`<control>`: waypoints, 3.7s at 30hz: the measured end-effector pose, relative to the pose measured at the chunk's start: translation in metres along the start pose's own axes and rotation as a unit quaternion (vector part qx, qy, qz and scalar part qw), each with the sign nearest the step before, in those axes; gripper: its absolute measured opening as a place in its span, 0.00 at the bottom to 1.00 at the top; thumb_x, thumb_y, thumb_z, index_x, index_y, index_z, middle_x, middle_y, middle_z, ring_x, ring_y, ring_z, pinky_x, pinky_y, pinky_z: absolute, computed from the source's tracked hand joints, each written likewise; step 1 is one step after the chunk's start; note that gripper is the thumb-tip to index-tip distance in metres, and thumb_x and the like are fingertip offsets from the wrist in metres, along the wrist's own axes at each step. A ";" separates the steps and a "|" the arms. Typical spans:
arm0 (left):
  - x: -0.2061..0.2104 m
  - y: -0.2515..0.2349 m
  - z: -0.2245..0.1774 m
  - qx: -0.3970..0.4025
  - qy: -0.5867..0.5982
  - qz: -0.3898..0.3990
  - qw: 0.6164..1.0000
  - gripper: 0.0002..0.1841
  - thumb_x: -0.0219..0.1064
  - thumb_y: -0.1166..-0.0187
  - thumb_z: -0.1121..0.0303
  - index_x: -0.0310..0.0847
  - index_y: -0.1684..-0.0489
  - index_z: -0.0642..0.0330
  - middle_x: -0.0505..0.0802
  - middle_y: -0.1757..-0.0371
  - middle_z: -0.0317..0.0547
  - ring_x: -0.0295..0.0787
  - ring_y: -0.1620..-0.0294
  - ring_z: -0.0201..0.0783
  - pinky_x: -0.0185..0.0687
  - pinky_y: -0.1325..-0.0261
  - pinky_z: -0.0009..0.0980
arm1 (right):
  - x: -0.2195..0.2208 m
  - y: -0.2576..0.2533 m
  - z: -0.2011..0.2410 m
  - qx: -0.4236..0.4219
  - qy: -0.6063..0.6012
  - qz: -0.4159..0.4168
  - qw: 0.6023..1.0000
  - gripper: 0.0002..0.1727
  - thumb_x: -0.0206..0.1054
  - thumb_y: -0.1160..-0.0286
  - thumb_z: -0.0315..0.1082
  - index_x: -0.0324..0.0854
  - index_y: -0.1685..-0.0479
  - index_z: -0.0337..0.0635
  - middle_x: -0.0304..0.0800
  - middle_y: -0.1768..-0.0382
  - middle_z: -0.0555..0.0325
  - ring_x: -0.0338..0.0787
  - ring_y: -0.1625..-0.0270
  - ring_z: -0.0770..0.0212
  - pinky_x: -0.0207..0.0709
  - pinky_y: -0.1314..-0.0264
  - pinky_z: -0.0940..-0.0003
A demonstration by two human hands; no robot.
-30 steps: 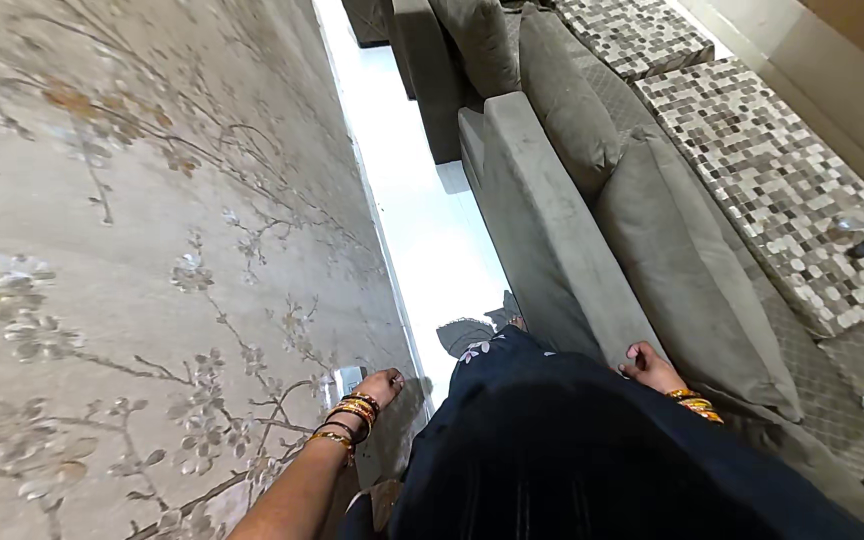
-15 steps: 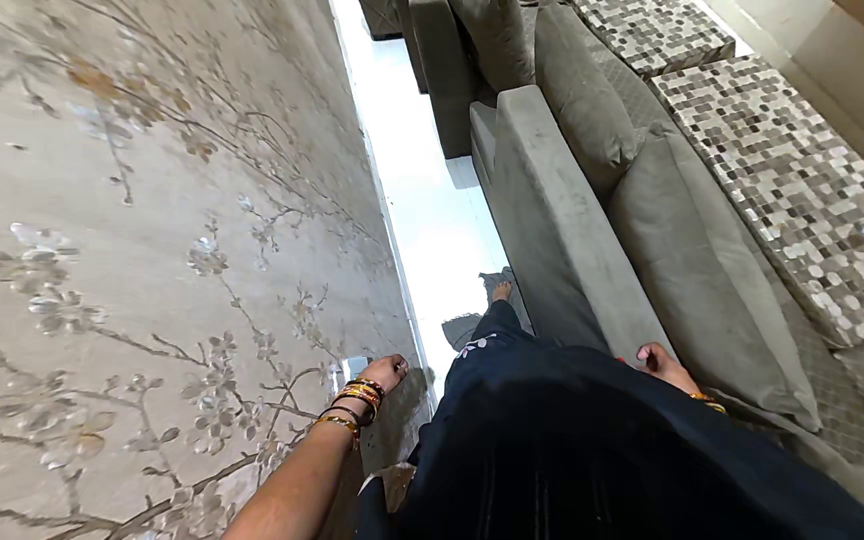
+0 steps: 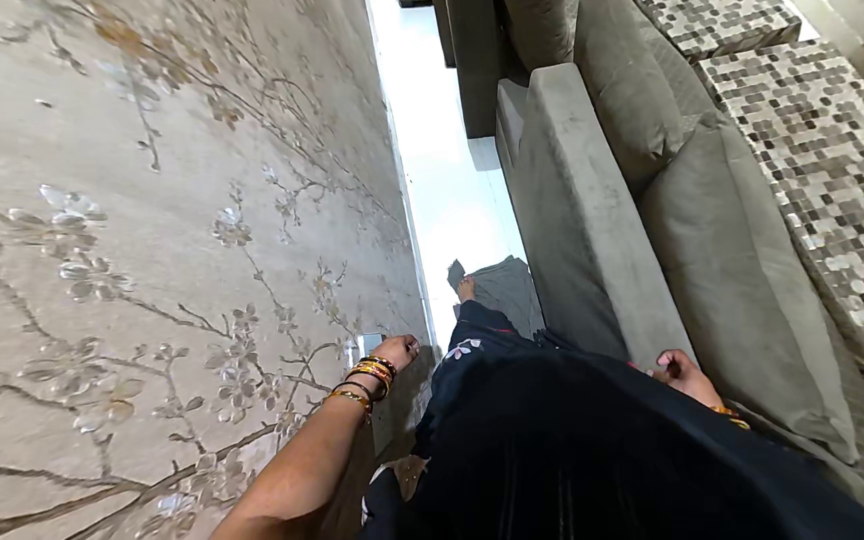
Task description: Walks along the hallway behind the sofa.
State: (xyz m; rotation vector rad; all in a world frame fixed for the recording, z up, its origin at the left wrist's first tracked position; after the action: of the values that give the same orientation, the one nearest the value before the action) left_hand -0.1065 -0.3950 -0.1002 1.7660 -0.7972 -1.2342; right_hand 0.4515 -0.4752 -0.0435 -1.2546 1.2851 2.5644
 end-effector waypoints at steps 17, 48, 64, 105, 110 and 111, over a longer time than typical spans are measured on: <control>-0.001 0.005 -0.012 0.000 -0.030 0.015 0.999 0.19 0.55 0.07 0.63 0.80 0.26 0.63 0.87 0.29 0.65 0.81 0.22 0.61 0.68 0.18 0.59 | -0.004 0.007 0.011 -0.008 -0.021 -0.012 1.000 0.19 0.77 0.28 0.27 0.77 0.41 0.32 0.83 0.65 0.45 0.82 0.63 0.50 0.75 0.51 0.48; -0.009 0.000 -0.003 -0.006 0.017 -0.010 1.000 0.19 0.56 0.07 0.62 0.81 0.28 0.64 0.90 0.34 0.63 0.85 0.28 0.60 0.71 0.21 0.58 | -0.005 0.007 0.015 0.051 -0.003 0.011 0.999 0.19 0.77 0.26 0.30 0.78 0.41 0.34 0.88 0.54 0.37 0.88 0.49 0.41 0.77 0.41 0.40; -0.003 0.008 -0.008 -0.013 -0.024 0.025 0.999 0.20 0.54 0.06 0.62 0.78 0.25 0.65 0.87 0.29 0.66 0.81 0.23 0.60 0.67 0.17 0.57 | -0.003 0.000 0.007 0.033 0.015 0.025 0.999 0.20 0.77 0.26 0.35 0.80 0.39 0.37 0.90 0.53 0.41 0.89 0.48 0.43 0.77 0.39 0.42; 0.013 0.002 -0.013 0.002 -0.048 0.030 0.998 0.19 0.57 0.07 0.63 0.81 0.29 0.65 0.89 0.32 0.65 0.82 0.25 0.62 0.68 0.19 0.60 | -0.005 0.008 0.007 0.009 -0.038 -0.038 0.999 0.16 0.79 0.28 0.30 0.82 0.48 0.32 0.86 0.63 0.39 0.85 0.58 0.42 0.76 0.50 0.37; 0.016 -0.007 -0.008 0.012 -0.065 0.018 0.998 0.18 0.57 0.07 0.62 0.82 0.30 0.63 0.90 0.33 0.65 0.83 0.26 0.61 0.70 0.20 0.60 | -0.004 0.015 0.006 0.027 -0.047 -0.064 0.996 0.16 0.78 0.26 0.31 0.83 0.45 0.34 0.87 0.60 0.41 0.86 0.55 0.44 0.76 0.45 0.40; 0.017 -0.009 -0.005 0.019 -0.063 0.009 0.998 0.18 0.58 0.08 0.62 0.84 0.32 0.64 0.90 0.35 0.65 0.84 0.28 0.61 0.71 0.22 0.60 | -0.003 0.020 0.007 0.022 -0.045 -0.078 0.996 0.16 0.77 0.25 0.31 0.83 0.44 0.34 0.88 0.60 0.40 0.87 0.54 0.42 0.76 0.44 0.40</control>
State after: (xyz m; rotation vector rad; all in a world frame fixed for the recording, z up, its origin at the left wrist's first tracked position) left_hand -0.0955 -0.4036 -0.1141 1.7205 -0.9119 -1.3363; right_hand 0.4424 -0.4826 -0.0261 -1.1681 1.1710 2.4407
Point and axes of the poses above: each hand's wrist, its own y-axis away from the middle knuckle, its own x-axis out of the palm, z = x × y, the point moved 8 cm from there along -y, towards the middle knuckle
